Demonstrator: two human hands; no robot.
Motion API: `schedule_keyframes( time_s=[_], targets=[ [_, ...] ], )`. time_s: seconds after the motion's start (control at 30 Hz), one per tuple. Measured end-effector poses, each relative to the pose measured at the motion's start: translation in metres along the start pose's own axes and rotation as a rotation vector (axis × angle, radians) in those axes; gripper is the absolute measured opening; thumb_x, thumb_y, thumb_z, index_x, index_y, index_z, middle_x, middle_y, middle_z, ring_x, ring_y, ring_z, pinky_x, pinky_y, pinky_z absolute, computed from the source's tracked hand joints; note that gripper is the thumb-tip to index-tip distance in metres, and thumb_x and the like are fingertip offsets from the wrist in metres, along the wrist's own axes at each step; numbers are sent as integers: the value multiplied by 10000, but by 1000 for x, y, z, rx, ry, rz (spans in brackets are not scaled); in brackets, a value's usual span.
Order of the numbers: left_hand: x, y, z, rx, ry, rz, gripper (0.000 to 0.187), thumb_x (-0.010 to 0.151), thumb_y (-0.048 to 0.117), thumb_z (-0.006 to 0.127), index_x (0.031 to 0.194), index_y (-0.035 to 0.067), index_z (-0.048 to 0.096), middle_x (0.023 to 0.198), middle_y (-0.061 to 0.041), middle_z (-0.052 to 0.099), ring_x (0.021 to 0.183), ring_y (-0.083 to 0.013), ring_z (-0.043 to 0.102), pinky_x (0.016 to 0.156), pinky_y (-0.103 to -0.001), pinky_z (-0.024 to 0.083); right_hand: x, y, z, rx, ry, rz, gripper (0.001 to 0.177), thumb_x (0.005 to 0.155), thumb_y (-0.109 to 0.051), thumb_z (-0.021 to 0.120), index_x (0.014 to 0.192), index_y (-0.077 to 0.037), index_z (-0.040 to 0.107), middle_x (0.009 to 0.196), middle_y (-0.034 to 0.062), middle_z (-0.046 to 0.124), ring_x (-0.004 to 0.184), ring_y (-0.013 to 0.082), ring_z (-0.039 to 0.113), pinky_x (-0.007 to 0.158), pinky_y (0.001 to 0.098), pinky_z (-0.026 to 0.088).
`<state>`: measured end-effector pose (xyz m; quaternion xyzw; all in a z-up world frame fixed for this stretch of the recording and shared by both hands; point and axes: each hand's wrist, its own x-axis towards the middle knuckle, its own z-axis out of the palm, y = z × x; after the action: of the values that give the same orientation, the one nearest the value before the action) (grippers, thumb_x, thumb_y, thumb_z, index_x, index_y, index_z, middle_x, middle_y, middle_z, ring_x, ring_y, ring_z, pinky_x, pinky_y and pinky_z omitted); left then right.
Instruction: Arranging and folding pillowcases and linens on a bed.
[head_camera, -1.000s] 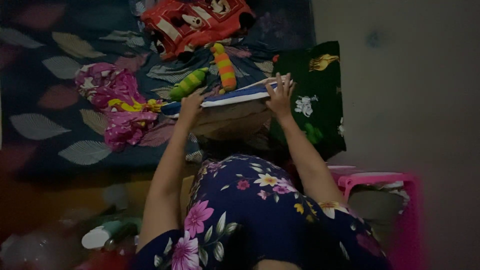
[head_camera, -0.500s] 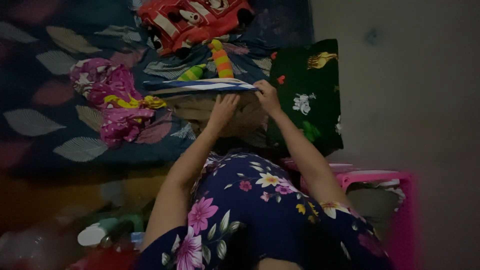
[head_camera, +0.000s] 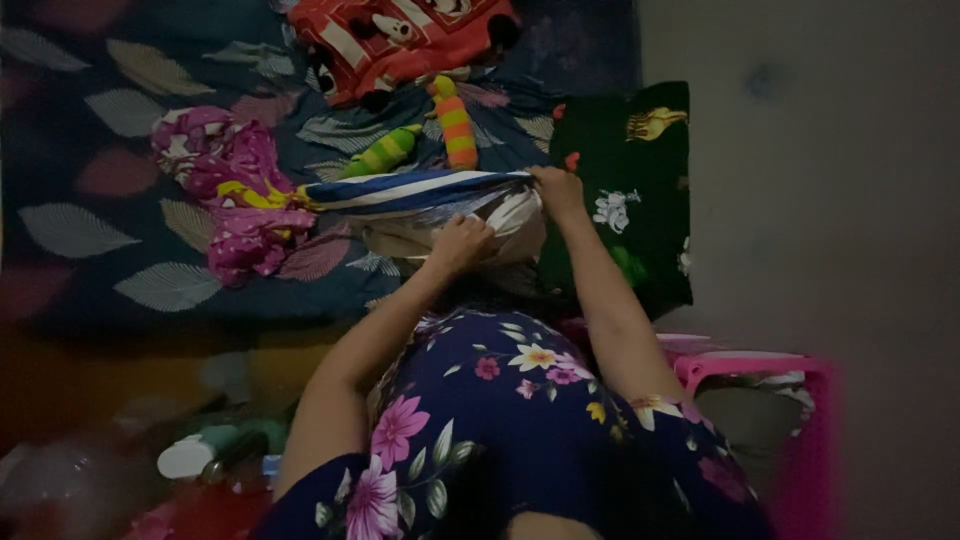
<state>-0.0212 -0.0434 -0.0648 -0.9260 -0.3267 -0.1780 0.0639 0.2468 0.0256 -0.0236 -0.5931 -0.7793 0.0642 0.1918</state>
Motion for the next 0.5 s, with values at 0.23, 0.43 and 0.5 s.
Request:
schedule_keyframes(
  time_s=[0.23, 0.43, 0.5],
  targets=[
    [-22, 15, -8, -317, -68, 78, 182, 872, 174, 601, 1046, 122, 597, 1083, -90, 660, 1032, -280, 640, 853, -426, 498, -8, 64, 74, 130, -171, 253, 247, 875, -119, 698, 1096, -193, 782, 938, 168, 745, 794, 360, 712, 665, 480, 556],
    [-8, 8, -31, -506, -111, -89, 250, 984, 164, 591, 1209, 58, 611, 1085, -173, 629, 980, -382, 607, 797, -482, 485, 12, 1, 4, 534, -235, 263, 336, 789, -167, 785, 1100, -63, 716, 962, 169, 749, 837, 336, 740, 728, 440, 575],
    [2, -12, -35, -569, -25, -192, 373, 802, 237, 685, 1119, 41, 654, 1014, -217, 633, 951, -443, 611, 777, -499, 501, 14, -44, -61, 536, -250, 292, 258, 952, -251, 724, 1130, -64, 706, 1089, 151, 712, 904, 330, 731, 787, 434, 579]
  ],
)
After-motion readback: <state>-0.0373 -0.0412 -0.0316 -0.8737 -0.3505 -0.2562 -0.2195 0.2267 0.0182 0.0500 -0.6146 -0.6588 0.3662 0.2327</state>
